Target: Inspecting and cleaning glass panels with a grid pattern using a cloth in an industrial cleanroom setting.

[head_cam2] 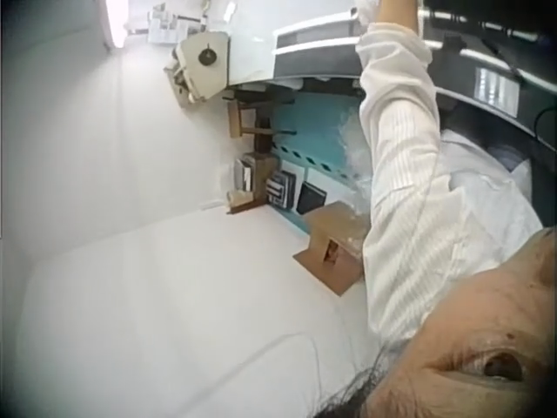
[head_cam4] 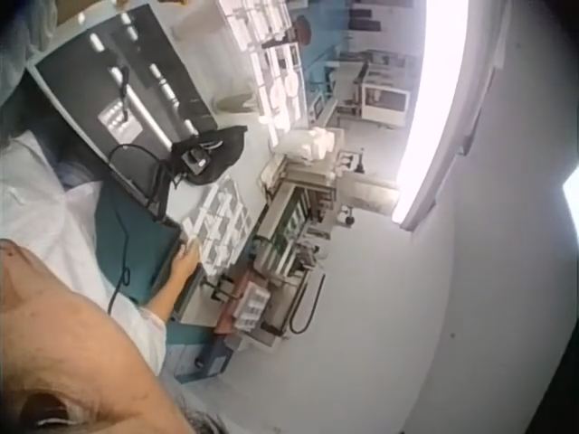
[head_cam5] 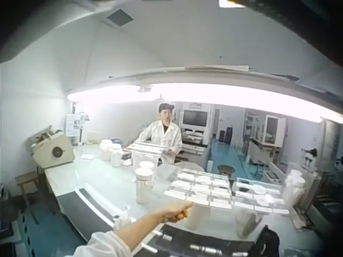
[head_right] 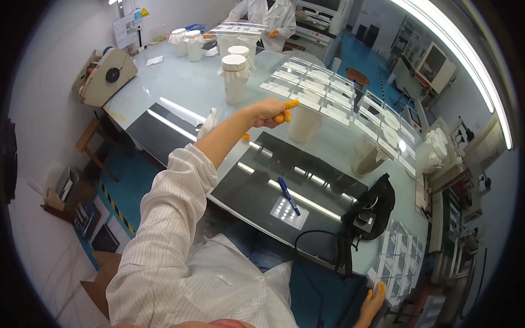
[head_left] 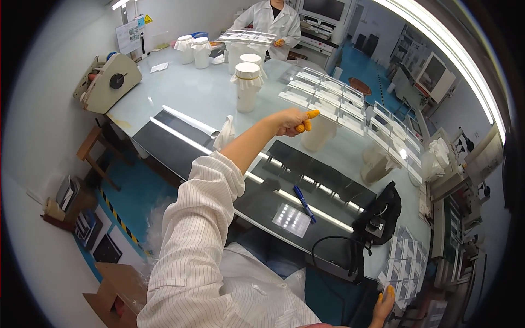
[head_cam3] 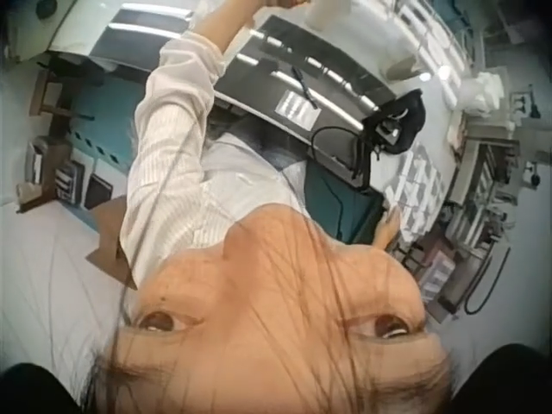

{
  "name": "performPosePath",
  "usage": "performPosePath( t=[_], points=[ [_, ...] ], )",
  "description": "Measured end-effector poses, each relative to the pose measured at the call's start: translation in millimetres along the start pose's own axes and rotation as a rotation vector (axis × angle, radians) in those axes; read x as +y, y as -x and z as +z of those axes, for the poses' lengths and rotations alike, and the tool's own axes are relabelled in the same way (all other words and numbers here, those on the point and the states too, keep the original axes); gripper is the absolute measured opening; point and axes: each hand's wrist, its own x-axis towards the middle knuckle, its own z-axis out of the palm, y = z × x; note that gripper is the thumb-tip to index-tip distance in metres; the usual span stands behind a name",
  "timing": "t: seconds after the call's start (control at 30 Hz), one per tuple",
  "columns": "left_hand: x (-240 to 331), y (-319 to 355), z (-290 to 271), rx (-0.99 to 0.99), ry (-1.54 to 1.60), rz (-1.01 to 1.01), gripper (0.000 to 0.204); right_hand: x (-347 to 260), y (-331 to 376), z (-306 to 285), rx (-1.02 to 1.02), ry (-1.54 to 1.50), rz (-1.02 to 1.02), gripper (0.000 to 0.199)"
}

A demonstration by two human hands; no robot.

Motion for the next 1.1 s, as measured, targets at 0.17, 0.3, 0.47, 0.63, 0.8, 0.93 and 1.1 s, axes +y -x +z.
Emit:
performPosePath(
  t=[0.17, 0.3, 0.47, 0.63, 0.8, 0.93, 1.1],
  points=[
    [-7, 21, 4, -0.04, -0.091, -0.022, 0.05, -13, 1, -1, 0.041, 0.167, -0.115, 0.031],
    [-12, 38, 18, -0.108, -0.135, -0.038, 0.043, -19, -6, -22, 0.086, 0.225, -0.104, 0.027],
    [-33, 58, 77, -0.285, -0.208, -0.057, 0.034, -61, -35, -82, 0.356, 0.332, -0.147, 0.02],
    [-58, 77, 189, -0.743, -0.154, 0.001, 0.028, -147, -43, -105, 0.741, 0.141, -0.279, 0.017],
    [-90, 84, 285, -0.787, 0.283, -0.203, 0.033, -215, -44, -78, 0.725, -0.004, -0.356, 0.017],
    [-104, 82, 323, -0.587, 0.306, -0.297, 0.03, -247, -26, -56, 0.619, -0.139, -0.523, 0.023],
    [-107, 86, 305, -0.627, 0.361, -0.097, 0.032, -268, -17, -82, 0.296, -0.36, -0.56, 0.032]
  ],
)
